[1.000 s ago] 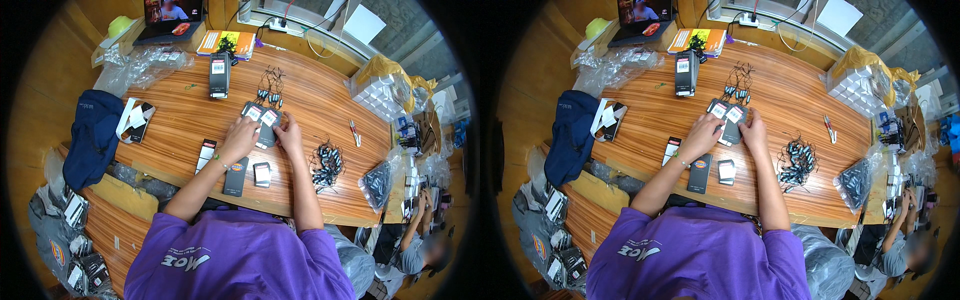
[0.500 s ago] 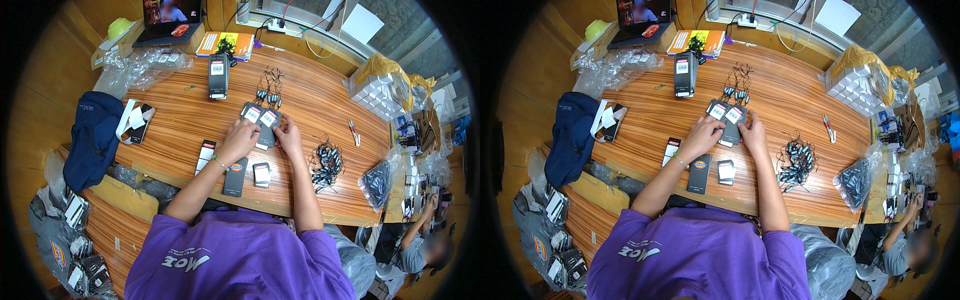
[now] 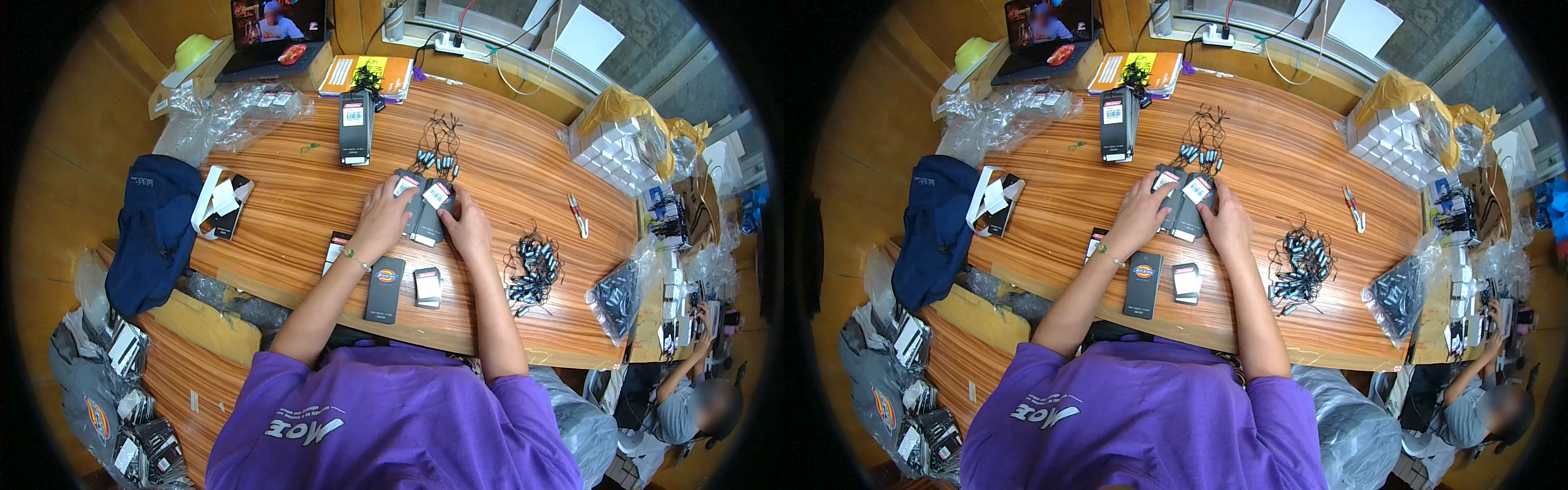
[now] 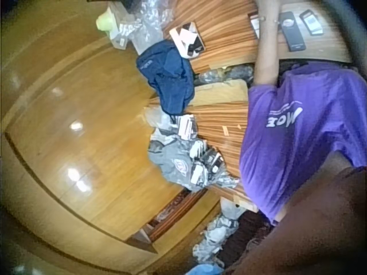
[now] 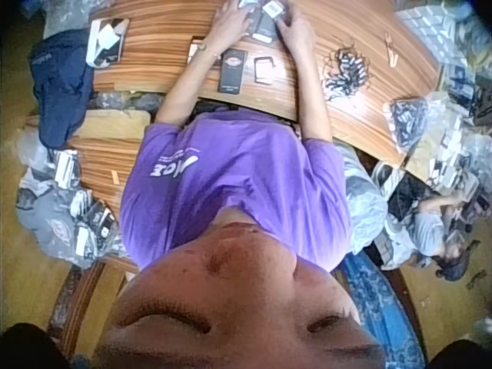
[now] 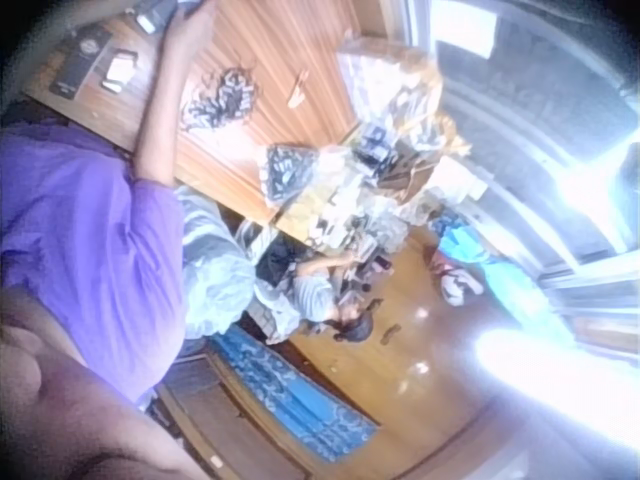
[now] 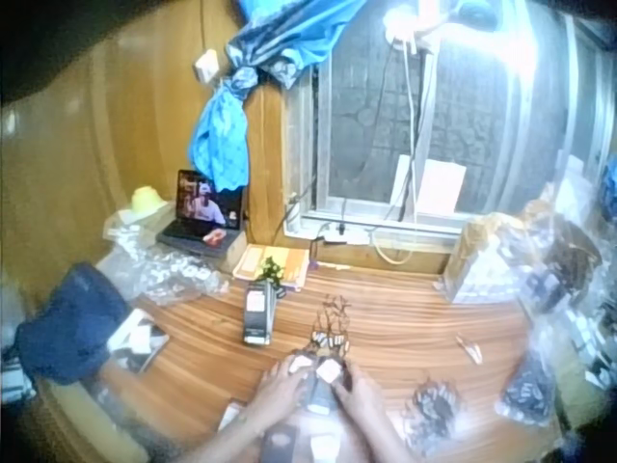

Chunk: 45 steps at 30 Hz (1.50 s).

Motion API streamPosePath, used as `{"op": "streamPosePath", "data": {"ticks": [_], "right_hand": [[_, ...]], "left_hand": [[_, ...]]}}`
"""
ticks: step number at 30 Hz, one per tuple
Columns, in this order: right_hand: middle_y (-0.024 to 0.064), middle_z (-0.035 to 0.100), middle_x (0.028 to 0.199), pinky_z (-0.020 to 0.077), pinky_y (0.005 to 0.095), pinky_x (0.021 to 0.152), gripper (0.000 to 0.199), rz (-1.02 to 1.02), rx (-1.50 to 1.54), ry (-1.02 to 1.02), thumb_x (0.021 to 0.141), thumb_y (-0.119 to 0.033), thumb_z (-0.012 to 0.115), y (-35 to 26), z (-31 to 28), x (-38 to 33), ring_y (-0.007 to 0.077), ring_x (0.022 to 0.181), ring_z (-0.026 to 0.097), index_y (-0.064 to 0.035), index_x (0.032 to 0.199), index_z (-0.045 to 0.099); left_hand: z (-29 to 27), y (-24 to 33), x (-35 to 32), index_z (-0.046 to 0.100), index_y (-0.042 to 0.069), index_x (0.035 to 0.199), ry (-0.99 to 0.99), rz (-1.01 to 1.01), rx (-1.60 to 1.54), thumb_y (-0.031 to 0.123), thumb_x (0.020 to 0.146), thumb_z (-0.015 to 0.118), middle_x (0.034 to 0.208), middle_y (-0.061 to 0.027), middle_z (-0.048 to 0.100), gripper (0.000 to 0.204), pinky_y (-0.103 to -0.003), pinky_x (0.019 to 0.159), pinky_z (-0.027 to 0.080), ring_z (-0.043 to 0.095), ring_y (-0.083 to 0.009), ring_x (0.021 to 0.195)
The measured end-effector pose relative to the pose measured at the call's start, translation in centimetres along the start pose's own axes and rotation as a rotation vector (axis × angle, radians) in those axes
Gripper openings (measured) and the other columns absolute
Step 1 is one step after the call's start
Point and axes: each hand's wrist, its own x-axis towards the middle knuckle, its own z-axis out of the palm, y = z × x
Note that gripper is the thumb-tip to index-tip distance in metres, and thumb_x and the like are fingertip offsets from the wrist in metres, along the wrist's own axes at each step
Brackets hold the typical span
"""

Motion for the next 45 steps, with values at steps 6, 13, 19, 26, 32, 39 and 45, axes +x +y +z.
{"op": "streamPosePath", "data": {"ticks": [6,13,19,26,32,39,45], "right_hand": [[0.0175,0.061,0.097,0.0481,0.0401,0.071,0.055,0.075,0.007,0.083,0.074,-0.032,0.066,0.2,0.2,0.3,0.0313,0.087,0.061,-0.0040,0.119,0.048],[0.0180,0.059,0.106,0.0481,0.0402,0.075,0.054,0.030,-0.136,0.059,0.075,-0.034,0.064,-1.2,0.8,1.0,0.0316,0.093,0.059,-0.0021,0.116,0.050],[0.0181,0.057,0.111,0.0476,0.0404,0.077,0.054,0.073,-0.119,-0.019,0.075,-0.031,0.063,-2.2,0.9,1.6,0.0305,0.096,0.059,-0.0027,0.118,0.049],[0.0183,0.058,0.110,0.0467,0.0399,0.080,0.055,0.044,-0.097,-0.007,0.075,-0.029,0.062,-1.7,1.1,1.7,0.0308,0.099,0.058,-0.0030,0.122,0.047],[0.0196,0.058,0.108,0.0461,0.0401,0.082,0.053,0.034,-0.048,-0.002,0.075,-0.023,0.061,-1.2,1.1,1.9,0.0320,0.099,0.057,-0.0021,0.121,0.047],[0.0216,0.057,0.110,0.0454,0.0414,0.083,0.054,0.019,0.014,-0.017,0.075,-0.016,0.060,0.2,1.4,2.0,0.0344,0.099,0.056,-0.0003,0.124,0.044],[0.0258,0.057,0.106,0.0456,0.0422,0.082,0.056,-0.009,0.045,0.014,0.075,-0.012,0.059,-1.0,0.5,0.8,0.0371,0.097,0.056,0.0015,0.125,0.040]], "left_hand": [[0.5,-0.2,0.3,0.037,0.005,0.129,0.097,-0.082,-0.277,0.010,0.080,0.058,0.134,-0.0243,0.028,0.053,-0.039,0.103,0.028,0.030,-0.0395,0.124],[1.2,-0.9,1.0,0.034,-0.006,0.125,0.084,-0.070,-0.172,0.009,0.078,0.060,0.126,-0.0238,0.040,0.056,-0.039,0.101,0.031,0.037,-0.0369,0.117],[1.0,-0.9,1.1,0.037,-0.007,0.122,0.074,-0.088,-0.149,0.009,0.078,0.061,0.122,-0.0229,0.044,0.053,-0.039,0.099,0.032,0.039,-0.0359,0.114],[0.5,-0.9,1.2,0.037,-0.007,0.122,0.059,-0.099,-0.153,0.009,0.077,0.062,0.121,-0.0231,0.044,0.054,-0.038,0.098,0.033,0.040,-0.0364,0.114],[0.5,-0.7,1.0,0.038,-0.007,0.122,0.097,-0.095,-0.146,0.008,0.077,0.061,0.121,-0.0229,0.045,0.052,-0.039,0.097,0.035,0.041,-0.0370,0.113],[0.4,-0.3,1.0,0.042,-0.001,0.121,0.025,-0.077,-0.169,0.006,0.078,0.059,0.118,-0.0217,0.048,0.046,-0.039,0.097,0.035,0.043,-0.0379,0.111],[0.4,-0.7,0.9,0.044,-0.003,0.118,0.065,-0.059,-0.212,0.007,0.079,0.058,0.118,-0.0217,0.047,0.042,-0.038,0.096,0.037,0.044,-0.0360,0.112]]}}
